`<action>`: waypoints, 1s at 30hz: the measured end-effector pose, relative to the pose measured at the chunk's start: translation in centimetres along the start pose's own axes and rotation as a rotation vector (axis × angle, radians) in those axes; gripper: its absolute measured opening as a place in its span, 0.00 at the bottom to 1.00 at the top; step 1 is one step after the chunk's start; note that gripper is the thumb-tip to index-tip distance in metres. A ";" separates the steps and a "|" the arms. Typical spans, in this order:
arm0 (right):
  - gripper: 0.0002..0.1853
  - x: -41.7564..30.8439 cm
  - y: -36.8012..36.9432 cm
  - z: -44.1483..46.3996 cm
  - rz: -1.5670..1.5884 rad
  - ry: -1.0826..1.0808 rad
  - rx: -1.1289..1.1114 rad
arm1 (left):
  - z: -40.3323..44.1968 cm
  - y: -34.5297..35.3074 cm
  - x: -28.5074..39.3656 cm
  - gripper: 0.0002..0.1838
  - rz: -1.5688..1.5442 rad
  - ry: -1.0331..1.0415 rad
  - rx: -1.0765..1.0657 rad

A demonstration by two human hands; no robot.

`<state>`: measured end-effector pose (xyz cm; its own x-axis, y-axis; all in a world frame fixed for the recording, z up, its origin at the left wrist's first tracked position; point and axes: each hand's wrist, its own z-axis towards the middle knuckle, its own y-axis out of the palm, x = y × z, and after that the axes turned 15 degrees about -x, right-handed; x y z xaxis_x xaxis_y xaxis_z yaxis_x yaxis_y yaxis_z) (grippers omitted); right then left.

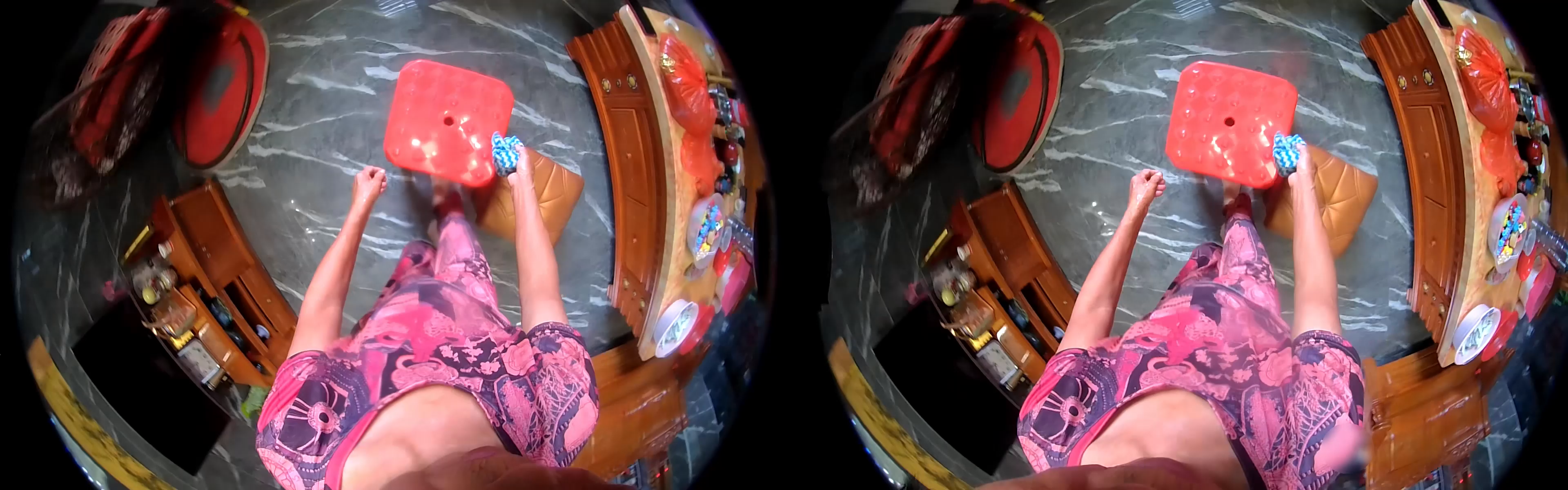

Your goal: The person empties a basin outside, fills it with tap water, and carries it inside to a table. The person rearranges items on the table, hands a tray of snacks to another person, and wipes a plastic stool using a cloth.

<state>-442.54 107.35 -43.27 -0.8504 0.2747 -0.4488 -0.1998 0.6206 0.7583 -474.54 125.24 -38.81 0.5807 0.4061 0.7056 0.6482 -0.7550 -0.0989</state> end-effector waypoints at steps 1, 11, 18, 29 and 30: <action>0.05 0.0 -1.8 2.5 -0.040 -0.026 0.054 | 3.5 -0.2 0.4 0.11 0.145 0.023 0.024; 0.09 0.8 -6.9 8.0 -0.078 0.115 0.217 | 18.1 -1.3 5.4 0.46 0.379 -0.016 -0.022; 0.10 1.4 -2.4 7.3 -0.025 0.121 0.153 | 18.2 0.1 7.5 0.30 -0.012 -0.107 -0.124; 0.06 10.6 7.2 -2.2 -0.185 0.111 0.101 | 1.7 -11.2 4.1 0.23 -0.151 0.081 -0.047; 0.09 11.2 12.0 -2.6 -0.234 0.071 0.153 | 1.0 -14.8 5.4 0.24 -0.129 0.075 -0.041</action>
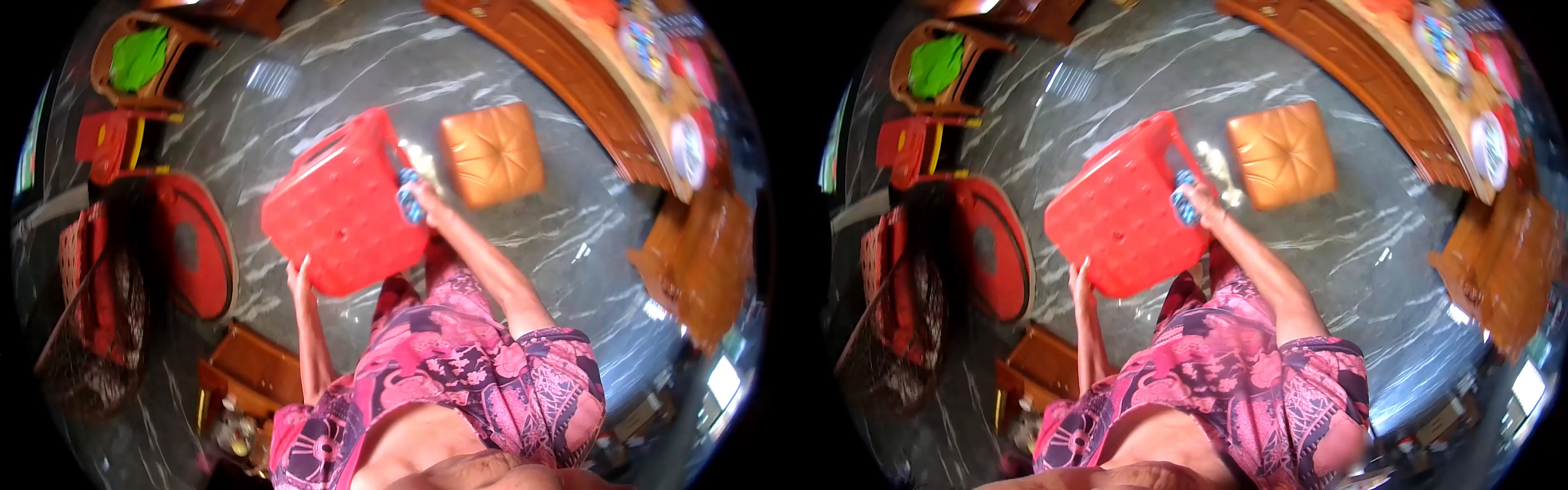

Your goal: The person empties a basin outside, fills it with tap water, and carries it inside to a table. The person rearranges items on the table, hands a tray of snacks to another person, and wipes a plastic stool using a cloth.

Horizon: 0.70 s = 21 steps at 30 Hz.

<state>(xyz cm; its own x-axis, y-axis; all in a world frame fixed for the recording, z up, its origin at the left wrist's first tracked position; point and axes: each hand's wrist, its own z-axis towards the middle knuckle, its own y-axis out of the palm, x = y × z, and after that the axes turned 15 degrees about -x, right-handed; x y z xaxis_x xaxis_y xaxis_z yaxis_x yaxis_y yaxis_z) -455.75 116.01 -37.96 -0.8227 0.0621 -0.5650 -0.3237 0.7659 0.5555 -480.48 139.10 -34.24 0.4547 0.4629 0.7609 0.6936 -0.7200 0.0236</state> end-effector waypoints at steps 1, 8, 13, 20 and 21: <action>0.12 0.7 4.8 -0.6 -0.044 -0.035 0.060 | -0.3 -4.1 1.4 0.24 0.022 -0.005 0.006; 0.20 13.0 -0.4 -22.0 0.069 -0.120 0.000 | -19.8 -5.4 -6.4 0.26 0.157 0.212 -0.032; 0.14 11.5 3.3 -25.5 0.102 -0.174 -0.061 | -18.9 -6.3 -3.4 0.23 0.254 0.321 -0.119; 0.17 15.1 -3.0 -34.7 0.141 -0.207 0.153 | -21.8 -0.5 -6.8 0.20 0.595 0.354 -0.190; 0.17 15.6 -3.6 -35.9 0.132 -0.239 0.165 | -23.0 0.5 -7.0 0.20 0.597 0.348 -0.189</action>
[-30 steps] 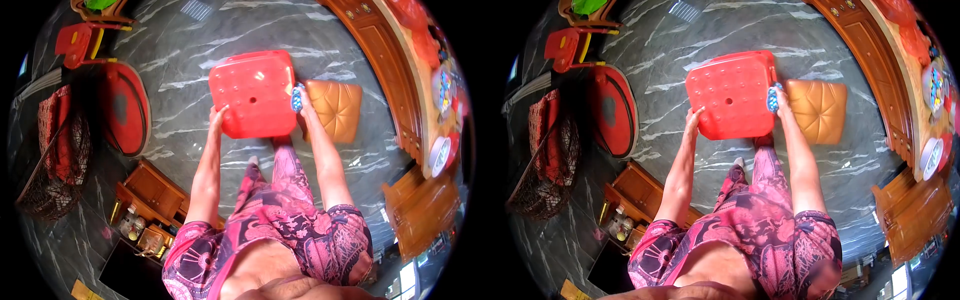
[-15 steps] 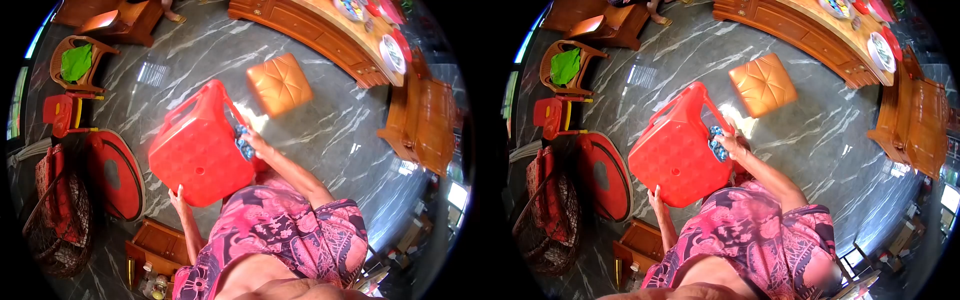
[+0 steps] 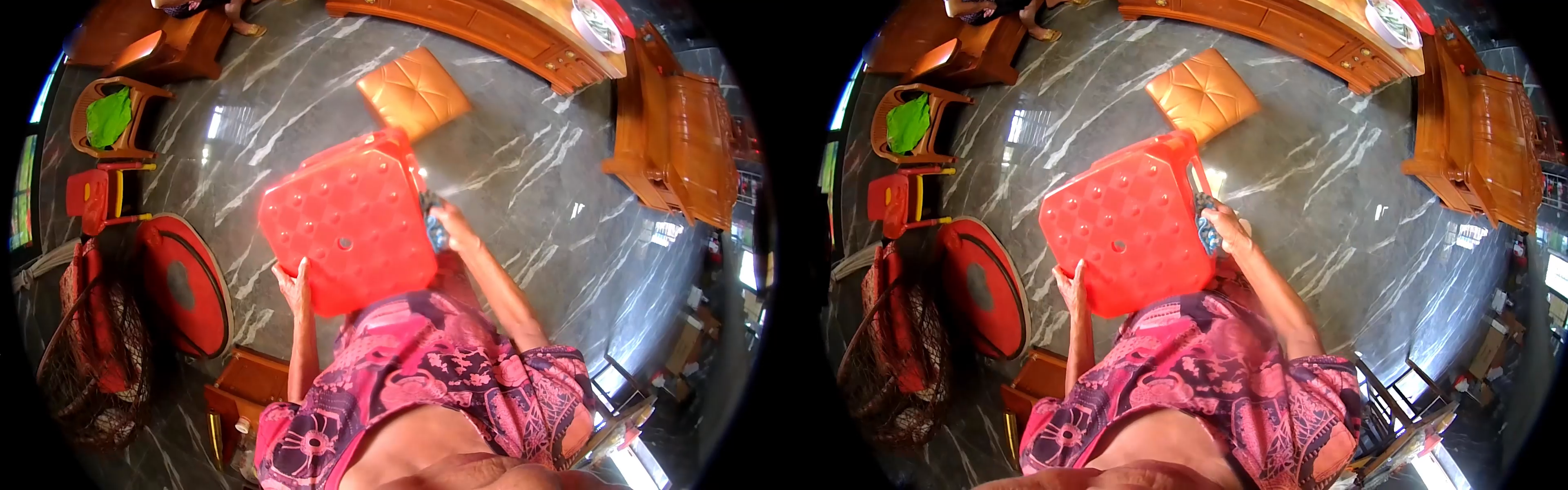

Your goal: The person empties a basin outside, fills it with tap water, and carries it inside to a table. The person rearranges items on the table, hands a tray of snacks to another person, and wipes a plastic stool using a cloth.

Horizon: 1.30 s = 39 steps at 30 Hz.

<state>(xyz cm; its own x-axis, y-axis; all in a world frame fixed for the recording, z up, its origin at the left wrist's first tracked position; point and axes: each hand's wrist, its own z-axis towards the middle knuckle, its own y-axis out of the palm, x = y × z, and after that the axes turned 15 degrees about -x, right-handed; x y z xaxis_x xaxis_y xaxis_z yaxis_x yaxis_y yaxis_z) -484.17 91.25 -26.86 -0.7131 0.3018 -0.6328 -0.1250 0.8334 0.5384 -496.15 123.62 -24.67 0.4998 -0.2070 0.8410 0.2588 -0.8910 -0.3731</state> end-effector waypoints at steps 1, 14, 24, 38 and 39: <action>0.17 0.5 -1.3 -0.9 0.001 0.005 0.003 | -0.9 1.0 0.6 0.21 -0.025 0.062 -0.002; 0.19 -6.9 -27.3 -18.9 0.348 -0.159 0.149 | -8.8 28.6 12.2 0.34 0.448 0.302 -0.083; 0.23 -13.0 -38.4 -29.9 0.190 -0.523 0.404 | -8.7 46.2 19.3 0.36 0.349 0.393 -0.503; 0.18 -25.7 -62.7 -31.6 0.305 -0.535 0.619 | -0.8 79.0 31.2 0.41 0.482 0.467 -0.764; 0.18 -26.4 -63.9 -31.3 0.306 -0.539 0.610 | -0.5 80.8 32.3 0.39 0.450 0.483 -0.738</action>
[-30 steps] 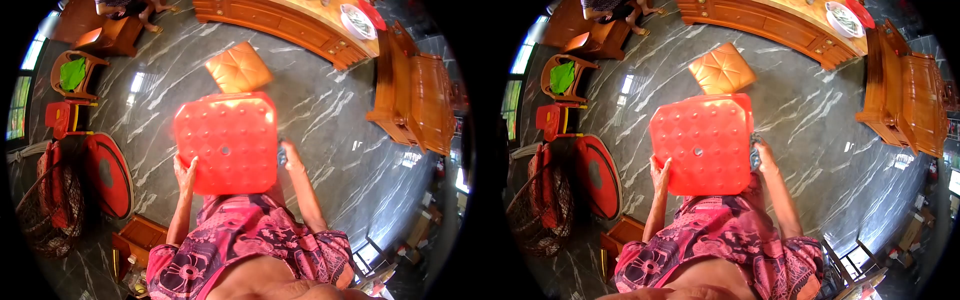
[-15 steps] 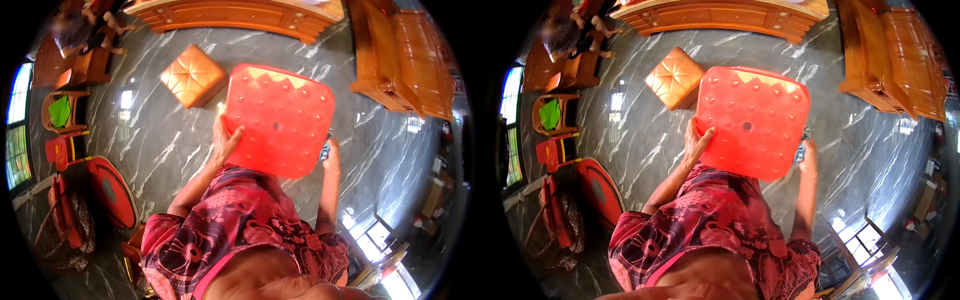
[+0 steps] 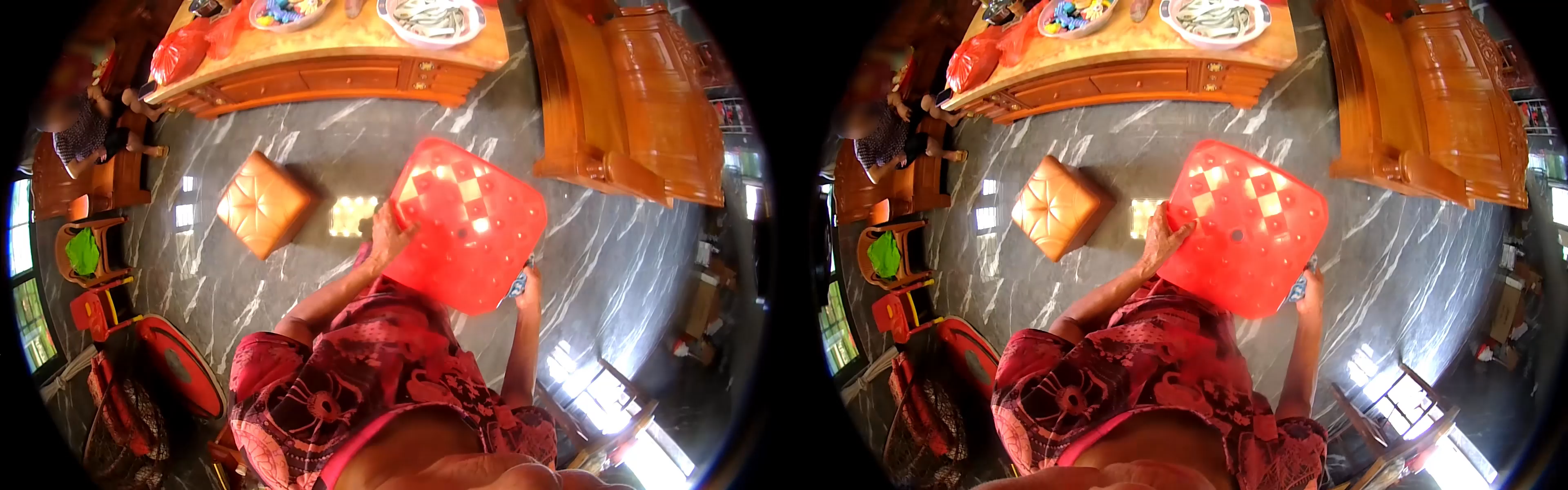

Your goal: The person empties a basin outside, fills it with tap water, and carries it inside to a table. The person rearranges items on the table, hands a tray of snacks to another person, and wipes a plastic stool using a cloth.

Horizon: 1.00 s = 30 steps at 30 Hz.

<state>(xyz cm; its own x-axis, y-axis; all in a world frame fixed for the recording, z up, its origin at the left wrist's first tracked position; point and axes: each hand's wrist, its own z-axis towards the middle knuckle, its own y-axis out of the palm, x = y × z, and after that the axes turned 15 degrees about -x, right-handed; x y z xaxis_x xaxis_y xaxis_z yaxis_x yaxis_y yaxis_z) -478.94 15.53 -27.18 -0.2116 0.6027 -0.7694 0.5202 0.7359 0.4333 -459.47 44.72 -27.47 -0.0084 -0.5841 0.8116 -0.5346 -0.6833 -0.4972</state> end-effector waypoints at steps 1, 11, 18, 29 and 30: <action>0.18 -0.5 -0.5 1.4 0.030 0.009 0.011 | 1.8 0.0 0.8 0.39 0.006 0.001 0.008; 0.18 -9.3 -6.5 19.3 -0.128 0.118 -0.092 | 16.4 5.5 5.7 0.32 -0.206 -0.082 0.123; 0.22 -10.3 -11.4 32.0 -0.281 0.293 -0.177 | 23.5 11.7 5.5 0.29 -0.110 -0.156 0.365; 0.25 -9.8 -17.0 48.0 -0.218 0.367 -0.283 | 35.0 17.4 2.2 0.23 -0.216 -0.312 0.368; 0.25 -10.0 -17.7 48.7 -0.235 0.367 -0.270 | 35.5 18.0 2.5 0.23 -0.243 -0.269 0.410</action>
<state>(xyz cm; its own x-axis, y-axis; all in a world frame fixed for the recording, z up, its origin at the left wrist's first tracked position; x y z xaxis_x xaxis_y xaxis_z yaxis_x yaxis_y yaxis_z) -445.75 -18.57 -50.04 -0.5986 0.4445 -0.6664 0.2014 0.8887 0.4118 -439.08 15.41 -45.26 0.3196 -0.4432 0.8375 -0.1207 -0.8957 -0.4279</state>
